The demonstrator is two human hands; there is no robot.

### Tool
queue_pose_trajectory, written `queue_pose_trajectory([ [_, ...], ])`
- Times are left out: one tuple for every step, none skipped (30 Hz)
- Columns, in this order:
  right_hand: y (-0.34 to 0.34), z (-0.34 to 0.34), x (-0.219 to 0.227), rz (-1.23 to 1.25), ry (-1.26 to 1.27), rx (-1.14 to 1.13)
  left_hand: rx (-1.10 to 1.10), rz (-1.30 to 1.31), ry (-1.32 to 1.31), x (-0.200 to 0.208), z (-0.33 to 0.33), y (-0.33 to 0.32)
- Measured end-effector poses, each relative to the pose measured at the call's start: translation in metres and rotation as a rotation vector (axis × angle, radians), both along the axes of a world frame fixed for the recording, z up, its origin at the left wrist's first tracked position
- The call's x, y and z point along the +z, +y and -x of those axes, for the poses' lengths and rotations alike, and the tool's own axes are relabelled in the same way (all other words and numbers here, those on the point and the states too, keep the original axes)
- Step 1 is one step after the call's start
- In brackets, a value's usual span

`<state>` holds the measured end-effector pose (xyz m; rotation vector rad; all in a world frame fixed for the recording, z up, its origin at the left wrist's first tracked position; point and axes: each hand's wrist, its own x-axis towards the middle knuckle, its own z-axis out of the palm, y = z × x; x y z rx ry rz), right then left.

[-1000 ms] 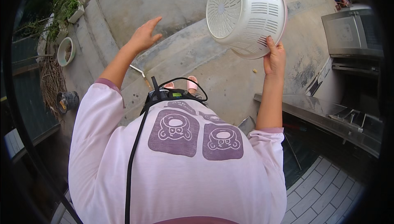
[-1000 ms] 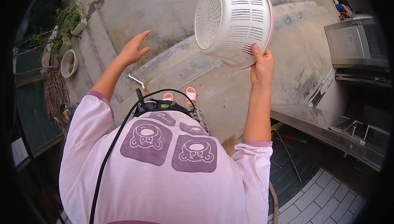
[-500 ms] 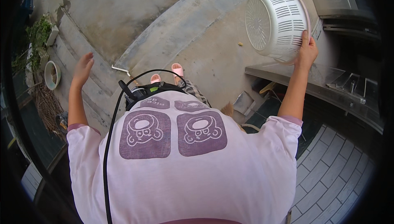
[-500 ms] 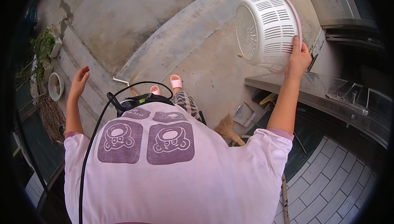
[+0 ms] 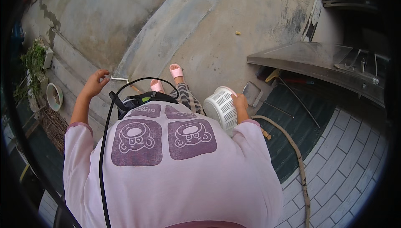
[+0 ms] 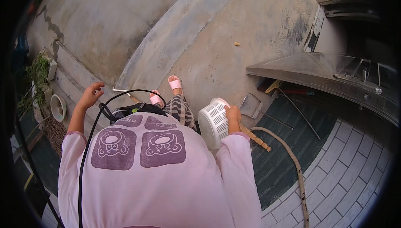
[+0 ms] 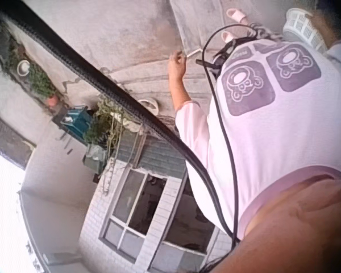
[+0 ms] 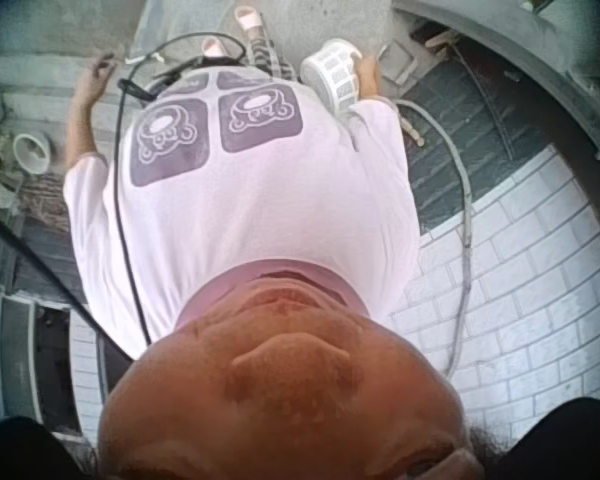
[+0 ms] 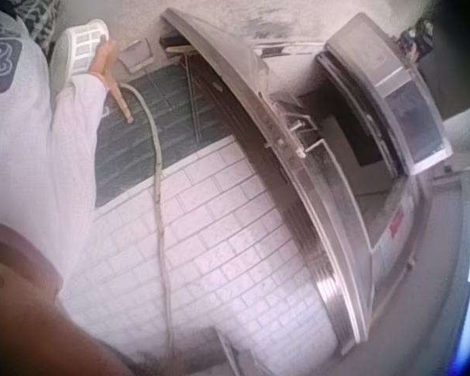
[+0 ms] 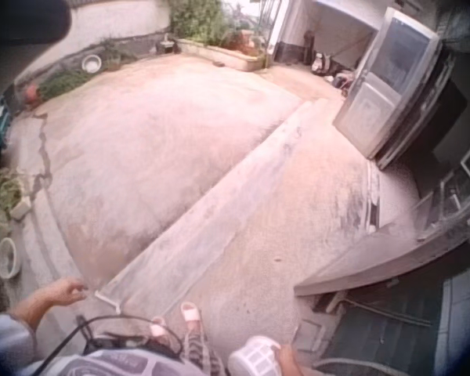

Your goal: The person wipes a kitchen counter with a blue cloth, moving various items like jars and vegetables aside to clean the surface. They then pick up a wrapped melon and place it on a table in the living room. Finally, the person washes a white plastic colander under a tap in the kitchen sink.

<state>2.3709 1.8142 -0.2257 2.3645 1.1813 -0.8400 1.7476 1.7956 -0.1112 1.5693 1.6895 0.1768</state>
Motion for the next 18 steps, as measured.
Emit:
queue_pose_trajectory([
  [-0.048,-0.014,-0.022,0.168,0.01,0.09,0.231,0.164,-0.045,-0.013,0.002,-0.022],
  [-0.095,-0.028,-0.035,0.179,0.075,-0.046,0.312,0.203,0.028,-0.03,0.008,-0.044],
  [-0.125,-0.039,-0.044,0.178,0.095,-0.064,0.399,0.282,0.085,-0.041,0.013,-0.058],
  [-0.136,-0.048,-0.05,0.086,0.166,-0.046,0.268,0.284,0.17,-0.054,0.016,-0.066],
  [-0.138,-0.053,-0.051,0.032,0.159,-0.054,0.209,0.397,0.349,-0.063,0.02,-0.069],
  [-0.125,-0.056,-0.048,-0.034,0.155,-0.037,0.138,0.421,0.319,-0.068,0.02,-0.065],
  [-0.1,-0.054,-0.041,-0.176,0.136,0.001,0.143,0.333,0.181,-0.07,0.022,-0.057],
  [-0.066,-0.051,-0.029,-0.259,0.174,0.006,0.157,0.265,0.064,-0.067,0.02,-0.043],
  [-0.031,-0.047,-0.012,-0.328,0.175,-0.06,0.172,0.178,-0.075,-0.061,0.019,-0.026],
  [0.005,-0.043,0.011,-0.461,0.198,-0.04,0.155,0.138,-0.033,-0.048,0.016,-0.006],
  [0.038,-0.04,0.04,-0.624,0.184,-0.009,0.123,0.023,-0.085,-0.032,0.014,0.015],
  [0.07,-0.038,0.076,-0.702,0.155,0.005,0.115,-0.034,-0.02,-0.013,0.013,0.036],
  [0.095,-0.036,0.114,-0.917,0.237,-0.025,0.05,-0.192,-0.08,0.009,0.012,0.057],
  [0.116,-0.036,0.158,-1.103,0.352,-0.02,0.043,-0.281,-0.074,0.03,0.014,0.074],
  [0.128,-0.036,0.203,-1.329,0.404,0.035,0.052,-0.365,0.007,0.054,0.014,0.093],
  [0.137,-0.037,0.247,-1.477,0.445,0.021,0.118,-0.571,0.13,0.071,0.018,0.105],
  [0.139,-0.036,0.286,-1.657,0.457,0.066,0.144,-0.808,0.196,0.089,0.019,0.118],
  [0.137,-0.034,0.316,-1.791,0.462,0.122,0.297,-0.914,0.25,0.099,0.024,0.123],
])
